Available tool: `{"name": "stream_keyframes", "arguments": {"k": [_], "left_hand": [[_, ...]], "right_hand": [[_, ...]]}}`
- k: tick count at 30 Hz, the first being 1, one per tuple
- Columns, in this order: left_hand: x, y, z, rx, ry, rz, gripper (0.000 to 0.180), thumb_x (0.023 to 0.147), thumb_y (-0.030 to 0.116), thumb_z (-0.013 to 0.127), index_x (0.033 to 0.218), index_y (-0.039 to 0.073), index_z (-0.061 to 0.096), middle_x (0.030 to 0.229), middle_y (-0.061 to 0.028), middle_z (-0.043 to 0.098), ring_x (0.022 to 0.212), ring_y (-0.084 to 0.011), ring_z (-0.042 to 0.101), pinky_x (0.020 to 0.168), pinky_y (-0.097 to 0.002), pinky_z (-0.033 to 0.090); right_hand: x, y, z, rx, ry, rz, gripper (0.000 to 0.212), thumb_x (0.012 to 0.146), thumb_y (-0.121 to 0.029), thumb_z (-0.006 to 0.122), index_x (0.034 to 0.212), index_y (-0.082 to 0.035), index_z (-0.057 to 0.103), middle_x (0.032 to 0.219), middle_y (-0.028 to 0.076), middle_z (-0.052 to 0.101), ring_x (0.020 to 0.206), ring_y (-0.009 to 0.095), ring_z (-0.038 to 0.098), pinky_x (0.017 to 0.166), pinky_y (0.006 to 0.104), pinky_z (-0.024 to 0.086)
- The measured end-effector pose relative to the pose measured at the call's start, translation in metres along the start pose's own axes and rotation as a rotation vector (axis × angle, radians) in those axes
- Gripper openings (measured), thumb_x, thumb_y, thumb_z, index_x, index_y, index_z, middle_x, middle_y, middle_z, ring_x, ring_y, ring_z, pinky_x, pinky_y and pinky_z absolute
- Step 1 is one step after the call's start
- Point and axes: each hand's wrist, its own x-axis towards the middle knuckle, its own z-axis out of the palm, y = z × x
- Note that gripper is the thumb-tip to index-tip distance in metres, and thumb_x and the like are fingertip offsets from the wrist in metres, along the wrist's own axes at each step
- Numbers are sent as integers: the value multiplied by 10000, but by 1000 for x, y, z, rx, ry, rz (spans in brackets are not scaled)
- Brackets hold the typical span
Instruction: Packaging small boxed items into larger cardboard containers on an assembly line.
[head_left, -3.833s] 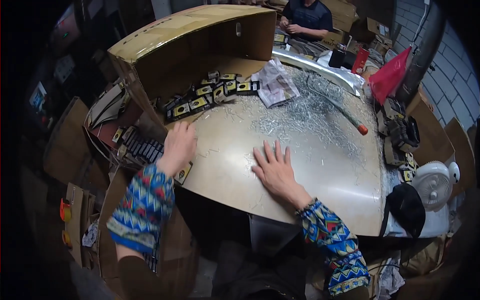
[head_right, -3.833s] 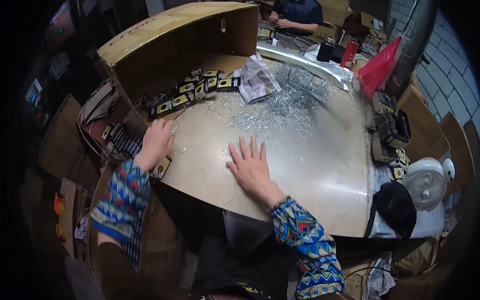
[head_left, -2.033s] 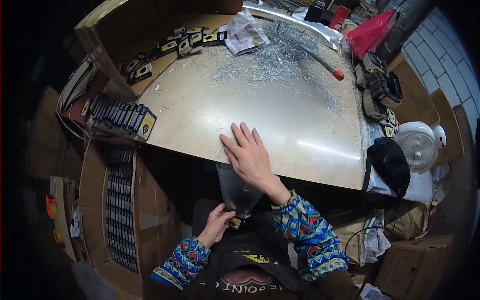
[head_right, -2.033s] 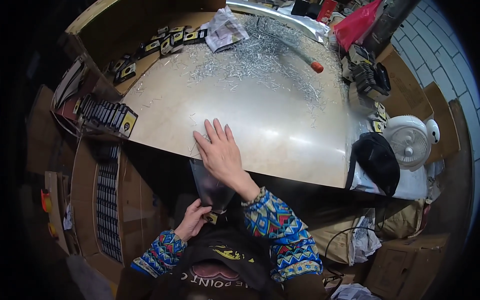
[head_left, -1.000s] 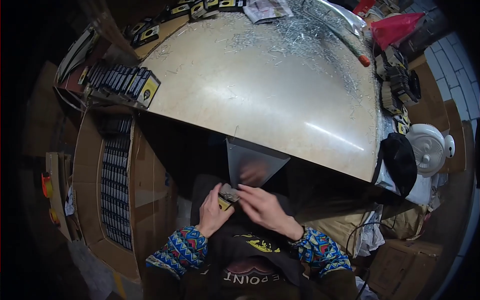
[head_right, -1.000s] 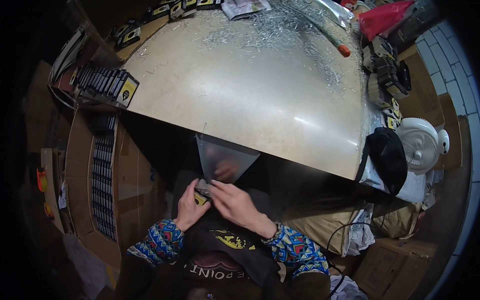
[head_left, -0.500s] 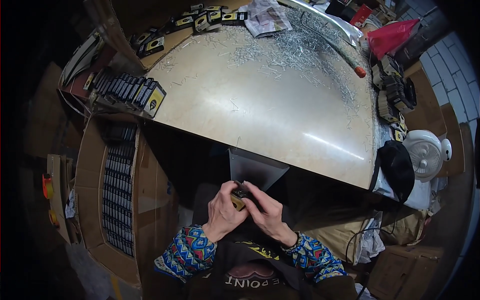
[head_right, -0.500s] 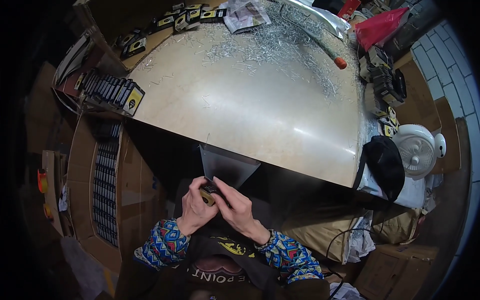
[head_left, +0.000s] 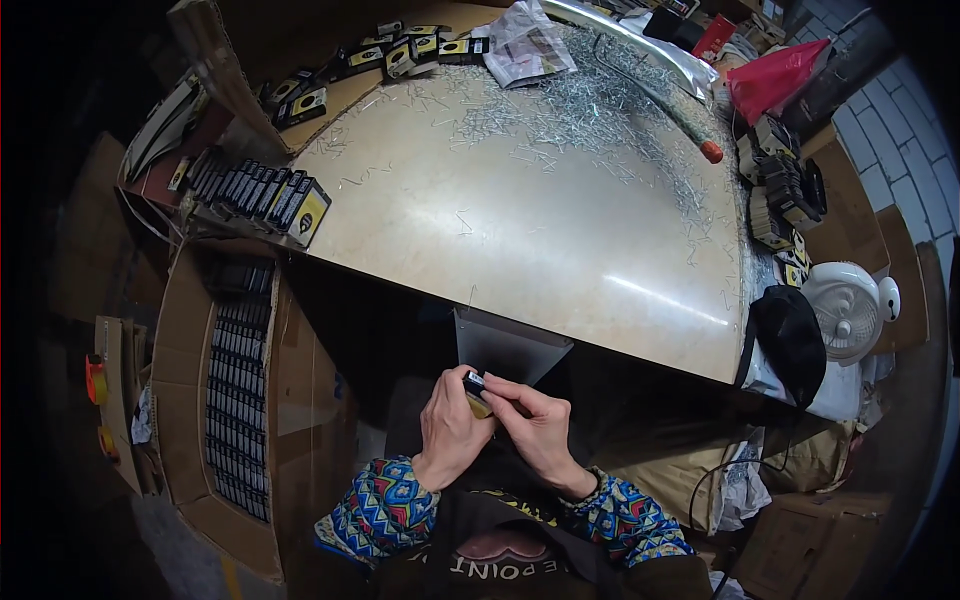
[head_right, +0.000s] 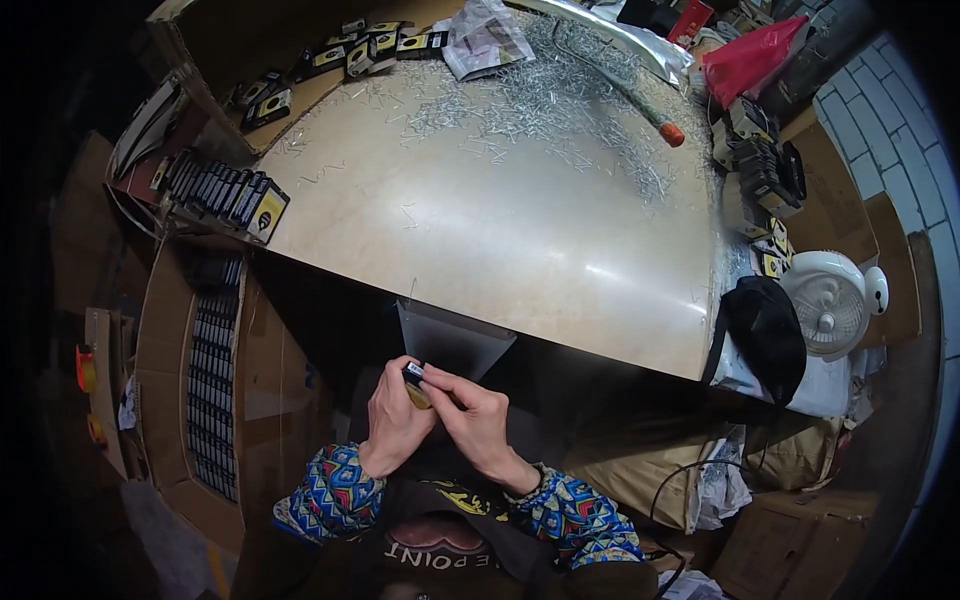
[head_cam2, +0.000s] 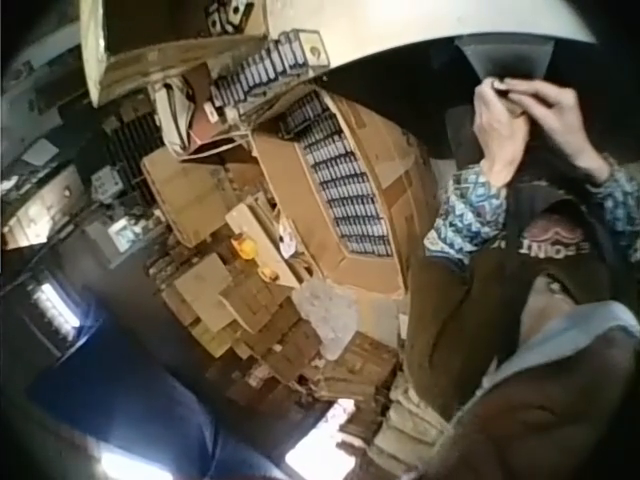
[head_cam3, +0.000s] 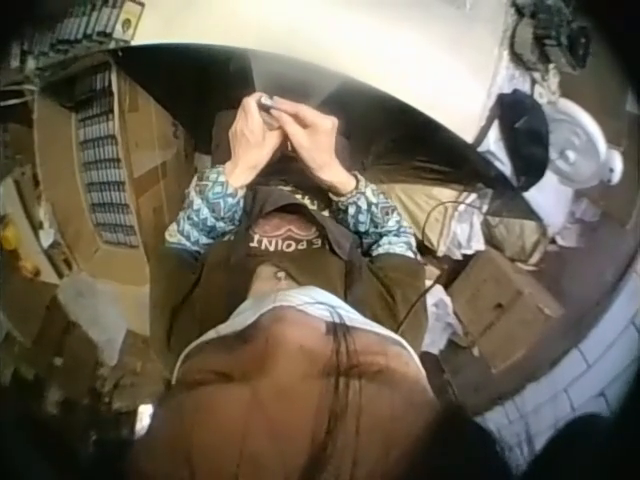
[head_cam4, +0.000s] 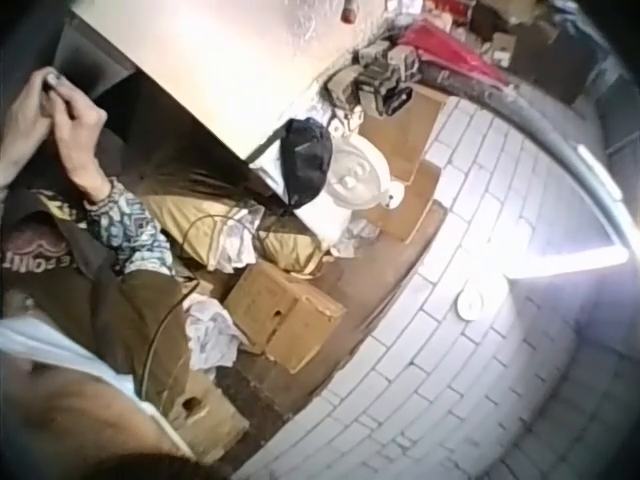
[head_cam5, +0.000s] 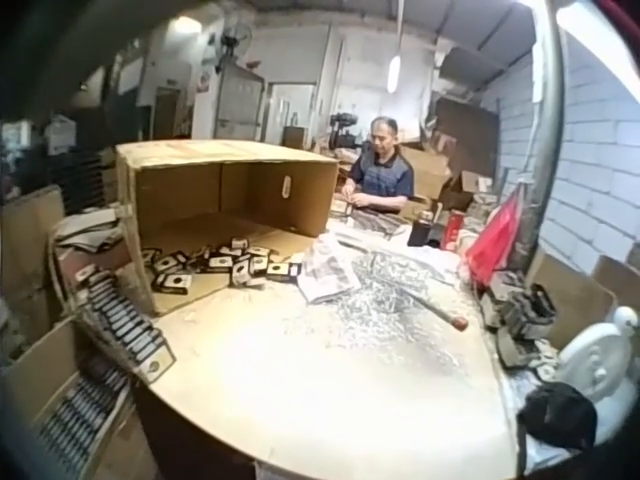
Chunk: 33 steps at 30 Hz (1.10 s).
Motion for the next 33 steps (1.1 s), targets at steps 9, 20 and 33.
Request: {"name": "stream_keyframes", "arguments": {"k": [9,20,33], "left_hand": [[5,-4,1,25,11,69,472,757,66,727,1124,2,437,974,-199,534,831,-406,592,660,-467,482],[39,15,-20,-68,-164,53,835,728,126,804,1411,18,335,1327,-194,423,1137,-300,519,874,-358,483],[153,-5,-62,468,205,434,245,887,34,578,1127,-6,602,962,-157,597,899,-351,550,801,-438,447]], "right_hand": [[6,-4,5,118,47,127,190,880,-16,692,1053,65,692,1030,142,728,898,116,677,789,253,561],[55,-9,-44,-511,141,-731,317,763,130,631,1065,40,668,1022,200,699,873,321,701,759,357,568],[153,-9,-30,-344,-133,-519,301,920,-72,640,1216,-21,633,1274,201,607,1133,331,624,940,375,514]]}}
